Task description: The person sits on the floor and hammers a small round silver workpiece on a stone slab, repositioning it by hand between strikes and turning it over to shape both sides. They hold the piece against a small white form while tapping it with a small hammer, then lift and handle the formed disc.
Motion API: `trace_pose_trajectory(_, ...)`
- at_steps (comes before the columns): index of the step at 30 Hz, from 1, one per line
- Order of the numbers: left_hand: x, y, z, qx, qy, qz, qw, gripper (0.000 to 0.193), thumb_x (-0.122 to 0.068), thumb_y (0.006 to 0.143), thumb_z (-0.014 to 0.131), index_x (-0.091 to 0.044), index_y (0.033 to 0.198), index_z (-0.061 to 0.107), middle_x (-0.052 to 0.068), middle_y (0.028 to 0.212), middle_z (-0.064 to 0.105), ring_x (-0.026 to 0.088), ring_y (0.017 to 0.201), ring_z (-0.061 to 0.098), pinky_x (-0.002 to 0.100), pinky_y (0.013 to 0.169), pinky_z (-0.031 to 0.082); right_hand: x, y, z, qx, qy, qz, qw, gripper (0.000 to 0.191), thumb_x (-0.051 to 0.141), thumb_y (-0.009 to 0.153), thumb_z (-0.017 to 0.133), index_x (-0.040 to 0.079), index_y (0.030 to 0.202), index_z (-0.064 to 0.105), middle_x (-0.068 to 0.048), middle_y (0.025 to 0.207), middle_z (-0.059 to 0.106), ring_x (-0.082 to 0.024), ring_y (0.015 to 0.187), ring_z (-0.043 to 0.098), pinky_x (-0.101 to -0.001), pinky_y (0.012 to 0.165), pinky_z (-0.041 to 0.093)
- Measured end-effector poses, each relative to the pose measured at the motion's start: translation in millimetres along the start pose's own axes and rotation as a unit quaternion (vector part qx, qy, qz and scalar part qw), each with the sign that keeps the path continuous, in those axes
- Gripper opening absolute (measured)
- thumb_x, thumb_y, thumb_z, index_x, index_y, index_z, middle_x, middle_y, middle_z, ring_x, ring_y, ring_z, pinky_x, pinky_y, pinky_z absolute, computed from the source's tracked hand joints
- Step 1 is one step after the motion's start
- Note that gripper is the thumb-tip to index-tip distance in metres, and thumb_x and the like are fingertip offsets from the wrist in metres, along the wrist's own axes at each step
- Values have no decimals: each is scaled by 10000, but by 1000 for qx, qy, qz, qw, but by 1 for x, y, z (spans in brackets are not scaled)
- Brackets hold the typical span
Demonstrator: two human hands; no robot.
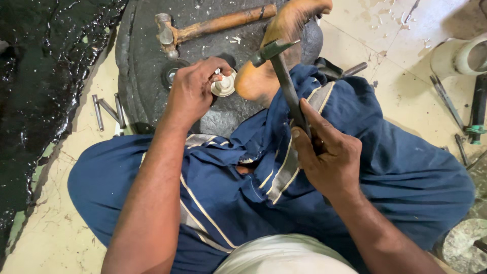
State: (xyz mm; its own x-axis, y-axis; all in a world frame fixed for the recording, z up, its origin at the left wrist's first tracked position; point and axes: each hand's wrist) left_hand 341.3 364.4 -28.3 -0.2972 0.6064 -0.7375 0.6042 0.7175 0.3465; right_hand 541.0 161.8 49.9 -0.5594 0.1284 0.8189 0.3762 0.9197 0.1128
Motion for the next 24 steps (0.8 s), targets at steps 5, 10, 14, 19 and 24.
trace_pose_trajectory(5,7,-3,1,3,26,33,999,374,135,830,606,-74,1129,685,141,1104,751,312,1008,761,378,861,608,-4,-4,4,-4,-40,-6,999,460,69,947,772,89,1394,665,-58,735,672,-45,601,537,-227,586,480)
trace_pose_trajectory(10,4,-6,3,12,81,-16,997,353,123,819,673,-91,1098,705,129,1040,763,353,899,742,408,760,588,-6,-7,13,5,-73,-50,996,469,100,939,784,109,1391,658,-128,819,690,-114,604,605,-261,613,519)
trace_pose_trajectory(14,1,-5,5,18,128,-5,992,368,108,815,682,-126,1097,717,120,998,756,371,873,731,436,751,578,-7,-9,17,19,-66,-45,997,469,109,948,778,111,1400,651,-140,842,700,-162,635,657,-287,642,545)
trace_pose_trajectory(19,3,-3,2,19,113,9,993,393,118,796,676,-128,1101,711,131,991,744,395,879,714,451,737,567,-11,-8,19,5,-52,-93,994,448,101,1001,749,106,1431,621,-147,965,727,-181,793,734,-295,732,572)
trace_pose_trajectory(24,6,0,-1,28,112,25,993,397,108,778,688,-123,1100,717,143,977,738,397,861,711,452,730,564,-15,-10,25,1,-92,-74,993,445,94,982,770,107,1409,647,-133,874,712,-200,676,684,-310,667,553)
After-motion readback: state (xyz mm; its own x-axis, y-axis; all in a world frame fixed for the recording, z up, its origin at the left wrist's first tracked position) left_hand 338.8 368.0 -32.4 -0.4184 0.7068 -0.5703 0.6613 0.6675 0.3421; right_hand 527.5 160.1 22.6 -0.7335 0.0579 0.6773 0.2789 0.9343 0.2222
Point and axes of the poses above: each hand's wrist, its own y-axis towards the middle knuckle, its own z-axis out of the palm, x = y × z
